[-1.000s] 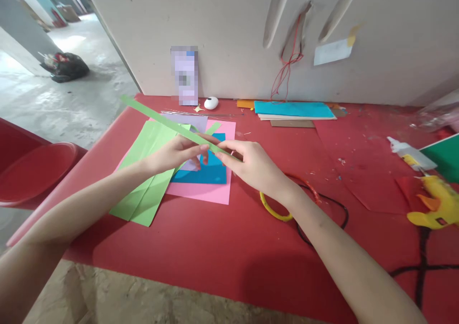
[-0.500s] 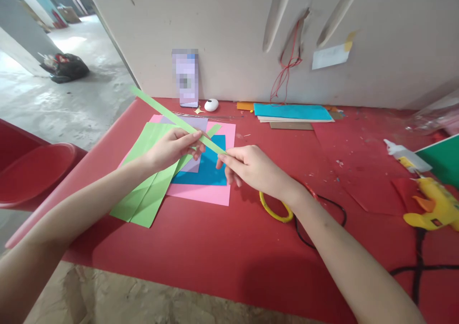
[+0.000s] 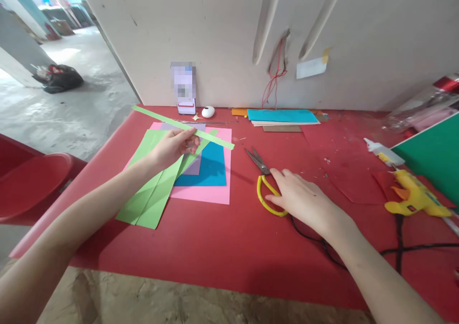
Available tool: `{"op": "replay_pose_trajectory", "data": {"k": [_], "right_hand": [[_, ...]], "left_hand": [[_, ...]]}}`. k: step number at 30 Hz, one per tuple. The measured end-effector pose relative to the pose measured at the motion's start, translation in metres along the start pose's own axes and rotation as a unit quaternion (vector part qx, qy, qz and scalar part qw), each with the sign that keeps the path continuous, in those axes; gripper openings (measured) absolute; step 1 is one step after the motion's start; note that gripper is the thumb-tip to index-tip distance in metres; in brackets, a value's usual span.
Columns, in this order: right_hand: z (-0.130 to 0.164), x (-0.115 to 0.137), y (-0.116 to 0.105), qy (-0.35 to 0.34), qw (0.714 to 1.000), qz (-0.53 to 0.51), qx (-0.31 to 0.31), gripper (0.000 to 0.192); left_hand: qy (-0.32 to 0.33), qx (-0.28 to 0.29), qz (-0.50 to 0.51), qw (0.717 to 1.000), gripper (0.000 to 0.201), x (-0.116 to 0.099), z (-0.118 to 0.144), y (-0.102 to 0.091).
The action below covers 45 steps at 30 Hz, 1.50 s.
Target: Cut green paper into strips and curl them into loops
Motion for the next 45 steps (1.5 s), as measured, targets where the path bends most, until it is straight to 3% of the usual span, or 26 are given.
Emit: {"op": "replay_pose_trajectory", "data": {"k": [7,12,16,20,22,26,30,33,37,41,45], "right_hand": [[-0.004,-0.01,0.017,0.061,0.998,-0.003,0.0,0.055],[-0.006,-0.005,0.018,0.119,0.992,-0.016,-0.041,0.064],[-0.001,-0.007,0.012,0.106,0.988,-0.095,-0.066,0.06],[-0.003,-0.007,0.003,0.069,0.97,-0.228,-0.042,0.048],[-0.006,-0.001,0.0,0.033,0.932,-0.36,0.01,0.042],[-0.004,0.027,-0.01,-0.022,0.761,-0.632,0.143,0.031],[0.001,0.055,-0.024,-0.053,0.688,-0.699,0.186,0.03],[0.003,0.066,-0.026,-0.071,0.664,-0.719,0.194,0.021],[0.002,0.068,-0.02,-0.091,0.667,-0.722,0.163,0.038],[0.01,0.07,-0.019,-0.16,0.67,-0.711,0.142,0.043],[0.023,0.079,-0.013,-0.183,0.623,-0.722,0.239,0.041]], "left_hand": [[0.008,-0.007,0.025,1.0,0.029,-0.002,0.001,0.0],[0.017,-0.012,0.03,0.999,0.018,-0.008,0.002,0.002],[0.038,-0.016,0.03,0.999,0.018,-0.017,0.003,0.002],[0.047,-0.037,0.038,0.998,0.021,-0.022,0.003,-0.001],[0.05,-0.045,0.036,0.997,0.023,-0.022,0.002,-0.003],[0.051,-0.06,0.017,0.997,0.026,-0.019,0.001,-0.005],[0.052,-0.082,-0.018,0.995,0.03,-0.016,0.0,-0.009],[0.057,-0.094,-0.039,0.993,0.033,-0.015,-0.001,-0.013],[0.066,-0.095,-0.035,0.993,0.033,-0.013,-0.003,-0.016],[0.055,-0.101,0.013,0.993,0.028,-0.01,-0.005,-0.017],[0.034,-0.143,0.061,0.987,0.025,-0.009,-0.006,-0.024]]}}
Point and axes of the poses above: each hand's wrist, its own z-axis away from the middle knuckle, its own y-axis out of the palm, x = y × z, the point moved 5 cm from there along -z, towards the middle knuckle, and after that the axes turned 10 degrees about y, right-handed, at the moved point
